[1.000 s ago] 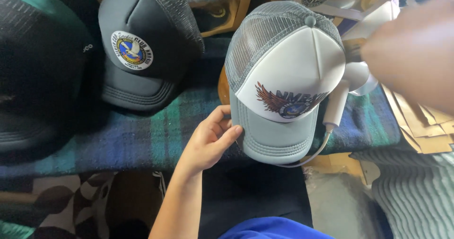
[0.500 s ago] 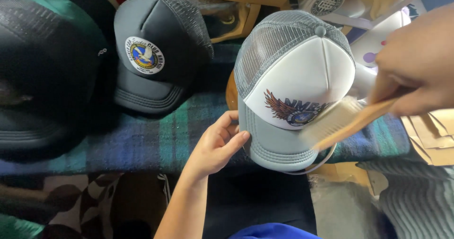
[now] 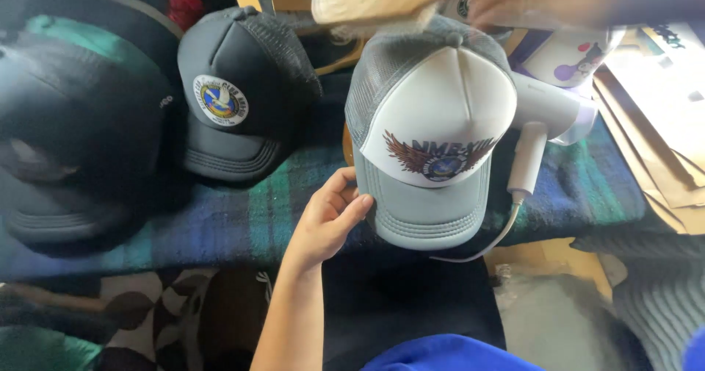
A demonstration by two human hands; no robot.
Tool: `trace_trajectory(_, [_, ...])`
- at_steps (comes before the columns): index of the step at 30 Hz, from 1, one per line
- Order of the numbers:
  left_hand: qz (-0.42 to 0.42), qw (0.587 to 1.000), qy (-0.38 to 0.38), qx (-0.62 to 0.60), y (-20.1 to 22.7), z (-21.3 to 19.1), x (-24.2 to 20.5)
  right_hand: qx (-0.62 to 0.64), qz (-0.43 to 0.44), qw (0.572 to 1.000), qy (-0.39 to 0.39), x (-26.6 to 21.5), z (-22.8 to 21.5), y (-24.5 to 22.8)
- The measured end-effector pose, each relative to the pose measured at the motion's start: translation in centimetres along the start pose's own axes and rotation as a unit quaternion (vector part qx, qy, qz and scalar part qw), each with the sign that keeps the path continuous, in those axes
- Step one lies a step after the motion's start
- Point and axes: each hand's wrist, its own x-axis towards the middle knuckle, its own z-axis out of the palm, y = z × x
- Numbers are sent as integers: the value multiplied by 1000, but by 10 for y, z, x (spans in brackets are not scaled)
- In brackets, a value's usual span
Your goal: The person cleans several trucker caps using a brush and a portable steamer before placing one in a plastic bag.
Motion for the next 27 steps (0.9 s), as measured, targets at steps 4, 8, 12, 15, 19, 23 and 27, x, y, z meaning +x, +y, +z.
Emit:
trace_trajectory(4, [-42,998,-34,-23,-15,-11,-6,-138,-54,987,63,-30,33,16])
trace_trajectory(8, [-35,998,-24,-44,-21,-8,-10,121,368,910,149,-51,73,18])
trace_trajectory(12, [-34,999,-21,-23,-22,-10,-1,128,333,902,242,-69,84,-2])
trace_trajectory(15, [-26,999,-6,-30,-28,-7,-6,-1,77,940,332,-73,121,-8])
trace_trajectory(19, [-27,999,-17,-9,-25,-8,-6,231,245,885,322,-62,146,30])
trace_trajectory(23, [-46,999,-5,-12,-27,-8,-9,316,458,803,216,-88,168,-2])
trace_trajectory(27, [-2,999,39,-30,-31,3,-3,401,439,747,298,-78,206,-39])
